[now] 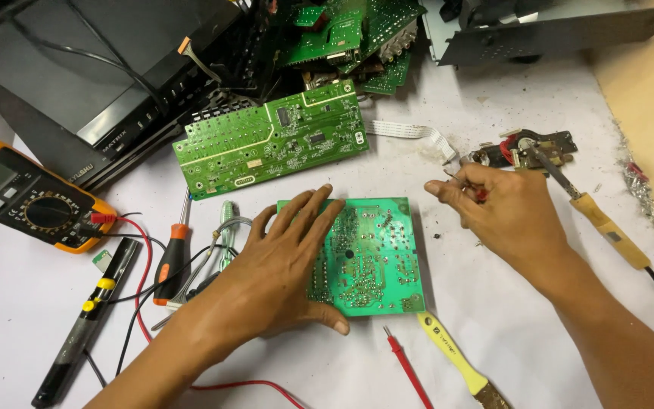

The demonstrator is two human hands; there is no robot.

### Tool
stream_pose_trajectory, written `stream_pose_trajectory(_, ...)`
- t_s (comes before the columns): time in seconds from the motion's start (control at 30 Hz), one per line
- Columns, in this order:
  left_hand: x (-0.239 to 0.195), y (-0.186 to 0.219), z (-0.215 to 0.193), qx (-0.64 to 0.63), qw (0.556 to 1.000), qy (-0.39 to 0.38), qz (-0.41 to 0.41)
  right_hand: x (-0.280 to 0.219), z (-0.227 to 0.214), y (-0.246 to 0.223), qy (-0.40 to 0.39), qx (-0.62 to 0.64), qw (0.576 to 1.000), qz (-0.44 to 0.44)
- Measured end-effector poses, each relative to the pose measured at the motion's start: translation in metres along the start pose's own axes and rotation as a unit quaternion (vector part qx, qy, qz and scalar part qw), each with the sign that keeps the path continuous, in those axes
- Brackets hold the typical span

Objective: The person works on a green circuit board placed on a white workbench. They use a multimeter probe to test various points on the board and a soldering iron to apply heat to specific components. The workspace is cluttered with other electronic parts and tools.

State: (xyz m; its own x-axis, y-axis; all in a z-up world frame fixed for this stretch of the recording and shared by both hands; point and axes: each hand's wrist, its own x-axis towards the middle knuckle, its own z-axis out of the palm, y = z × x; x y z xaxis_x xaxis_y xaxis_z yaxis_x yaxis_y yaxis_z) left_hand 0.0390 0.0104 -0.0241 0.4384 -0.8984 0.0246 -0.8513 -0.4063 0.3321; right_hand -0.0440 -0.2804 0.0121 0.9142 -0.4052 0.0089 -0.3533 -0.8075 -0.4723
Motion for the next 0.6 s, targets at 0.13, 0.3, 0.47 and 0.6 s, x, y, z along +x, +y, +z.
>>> stream_pose_trajectory(0.13, -0.007, -0.001, -0.044, -0.004, 0.997, 0.08, 0.006, -0.011, -0.008, 0.009, 0.08, -0.032, 0.97, -0.226)
stream_pose_trajectory(0.3, -0.038, -0.01, -0.083, 0.032, 0.97, 0.2, -0.136, -0.025, -0.016, 0.007, -0.026, -0.125, 0.991, -0.044)
stream_pose_trajectory(0.47, -0.059, -0.01, -0.075, -0.02, 0.967, 0.209, -0.141, -0.035, -0.012, 0.012, -0.126, -0.104, 0.985, -0.048)
stream_pose_trajectory(0.6, -0.08, -0.01, -0.044, -0.026, 0.958, 0.26, -0.117, -0.05, -0.009, 0.015, -0.049, -0.013, 0.989, -0.136)
